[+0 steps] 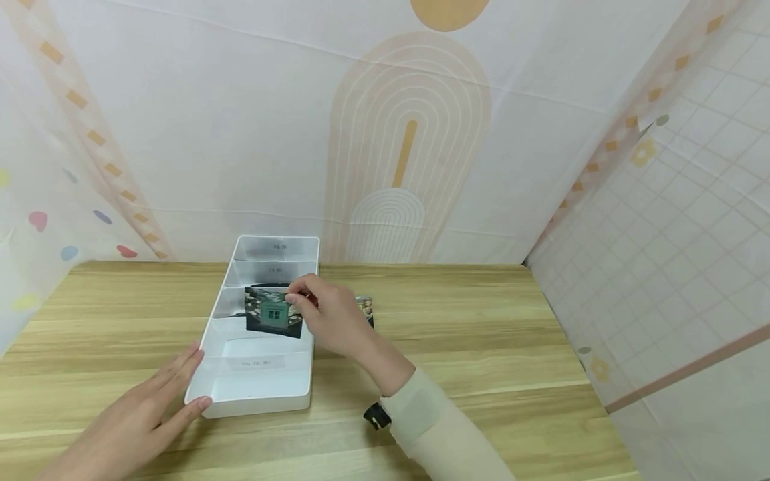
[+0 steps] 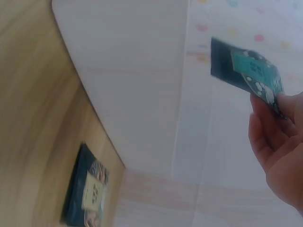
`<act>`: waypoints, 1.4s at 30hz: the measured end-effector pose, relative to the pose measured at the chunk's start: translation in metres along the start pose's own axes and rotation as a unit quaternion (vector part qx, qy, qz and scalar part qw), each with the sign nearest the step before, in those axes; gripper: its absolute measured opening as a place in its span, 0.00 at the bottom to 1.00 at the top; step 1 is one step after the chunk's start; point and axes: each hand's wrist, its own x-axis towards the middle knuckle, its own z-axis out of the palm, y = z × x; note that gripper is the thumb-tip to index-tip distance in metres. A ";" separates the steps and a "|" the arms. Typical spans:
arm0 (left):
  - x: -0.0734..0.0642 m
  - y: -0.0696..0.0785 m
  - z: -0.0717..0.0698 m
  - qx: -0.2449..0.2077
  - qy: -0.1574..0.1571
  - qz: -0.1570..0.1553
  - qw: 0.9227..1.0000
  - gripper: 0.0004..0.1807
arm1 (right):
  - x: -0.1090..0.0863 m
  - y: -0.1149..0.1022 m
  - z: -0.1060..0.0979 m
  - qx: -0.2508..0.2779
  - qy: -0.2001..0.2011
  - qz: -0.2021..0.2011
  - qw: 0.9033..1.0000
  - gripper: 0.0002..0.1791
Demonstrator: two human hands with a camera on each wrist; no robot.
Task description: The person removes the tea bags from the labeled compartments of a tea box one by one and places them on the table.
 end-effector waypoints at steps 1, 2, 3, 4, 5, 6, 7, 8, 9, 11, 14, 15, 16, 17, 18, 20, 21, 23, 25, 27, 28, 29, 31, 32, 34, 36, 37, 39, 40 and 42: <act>0.000 0.000 0.000 -0.001 0.000 0.000 1.000 0.42 | 0.000 0.001 -0.003 -0.001 0.003 0.001 1.000 0.03; 0.000 0.000 0.000 -0.001 0.000 0.001 1.000 0.42 | -0.001 0.002 -0.005 -0.003 0.006 0.000 1.000 0.03; 0.000 0.000 0.000 -0.002 0.000 0.001 1.000 0.42 | -0.001 0.003 -0.008 -0.003 0.009 -0.001 1.000 0.03; 0.000 0.000 -0.001 -0.002 -0.002 0.000 1.000 0.42 | -0.001 0.003 -0.010 -0.005 0.012 -0.002 1.000 0.03; 0.000 0.000 -0.001 -0.003 -0.002 0.000 1.000 0.42 | -0.002 0.004 -0.013 -0.008 0.015 -0.004 1.000 0.03; -0.001 0.000 -0.001 -0.003 -0.002 0.000 1.000 0.42 | -0.002 0.005 -0.016 -0.010 0.017 -0.005 1.000 0.03; -0.001 0.000 -0.002 -0.004 -0.002 -0.001 1.000 0.42 | -0.001 0.006 -0.019 -0.013 0.020 -0.005 1.000 0.03; -0.001 0.000 -0.002 -0.004 0.000 0.000 1.000 0.42 | -0.001 0.007 -0.022 -0.017 0.021 -0.004 1.000 0.03; -0.001 0.000 -0.002 -0.005 0.001 0.001 1.000 0.42 | -0.001 0.008 -0.025 -0.018 0.022 -0.001 1.000 0.03; -0.002 -0.001 -0.002 -0.005 0.004 0.002 1.000 0.42 | -0.001 0.010 -0.030 -0.024 0.022 0.005 0.999 0.04; -0.002 -0.001 -0.002 -0.007 0.006 0.005 1.000 0.42 | -0.002 0.016 -0.039 -0.027 0.020 0.021 0.999 0.04; -0.002 -0.001 -0.001 -0.008 0.006 0.005 1.000 0.42 | -0.003 0.019 -0.042 -0.027 0.020 0.025 0.999 0.04; -0.002 -0.001 -0.001 -0.009 0.007 0.006 1.000 0.42 | -0.003 0.021 -0.045 -0.022 0.019 0.030 0.999 0.05; -0.002 0.000 -0.001 -0.009 0.008 0.006 1.000 0.42 | -0.004 0.024 -0.048 -0.021 0.019 0.035 0.999 0.05; -0.002 0.000 0.000 -0.010 0.008 0.006 1.000 0.42 | -0.005 0.027 -0.051 -0.021 0.021 0.036 0.999 0.04; -0.002 0.000 0.000 -0.011 0.008 0.006 1.000 0.42 | -0.006 0.033 -0.057 -0.021 0.022 0.039 0.999 0.04; -0.003 0.000 0.000 -0.011 0.007 0.005 1.000 0.42 | -0.007 0.036 -0.059 -0.022 0.024 0.040 0.999 0.04; -0.002 0.001 0.000 -0.011 0.005 0.003 1.000 0.42 | -0.009 0.042 -0.064 -0.031 0.029 0.042 0.998 0.04; -0.002 0.001 0.000 -0.011 0.003 0.002 1.000 0.42 | -0.011 0.048 -0.068 -0.034 0.031 0.048 0.998 0.04; -0.002 0.001 0.000 -0.011 0.001 0.000 1.000 0.42 | -0.012 0.053 -0.071 -0.037 0.033 0.053 0.997 0.04; -0.002 0.001 0.000 -0.011 0.000 -0.002 1.000 0.42 | -0.013 0.056 -0.072 -0.039 0.034 0.056 0.997 0.04; -0.002 0.001 -0.001 -0.012 -0.001 -0.003 1.000 0.42 | -0.014 0.058 -0.074 -0.040 0.034 0.059 0.997 0.04; -0.003 0.002 -0.001 -0.012 -0.001 -0.004 1.000 0.42 | -0.015 0.063 -0.076 -0.043 0.035 0.065 0.996 0.04; -0.003 0.002 -0.001 -0.012 -0.002 -0.005 1.000 0.42 | -0.016 0.065 -0.077 -0.045 0.037 0.067 0.996 0.04; -0.002 0.003 -0.001 -0.011 -0.002 -0.006 1.000 0.42 | -0.017 0.070 -0.079 -0.048 0.039 0.071 0.996 0.03; -0.002 0.003 -0.002 -0.010 -0.003 -0.008 1.000 0.42 | -0.018 0.076 -0.082 -0.049 0.040 0.070 0.995 0.03; -0.002 0.003 -0.002 -0.010 -0.003 -0.008 1.000 0.42 | -0.019 0.079 -0.083 -0.048 0.041 0.073 0.995 0.04; -0.002 0.004 -0.002 -0.009 -0.001 -0.007 1.000 0.42 | -0.020 0.085 -0.086 -0.043 0.042 0.074 0.995 0.04; -0.001 0.004 -0.003 -0.008 0.000 -0.006 1.000 0.42 | -0.021 0.088 -0.087 -0.041 0.044 0.075 0.995 0.04; -0.001 0.003 -0.003 -0.007 0.003 -0.004 1.000 0.42 | -0.022 0.095 -0.091 -0.036 0.046 0.083 0.995 0.04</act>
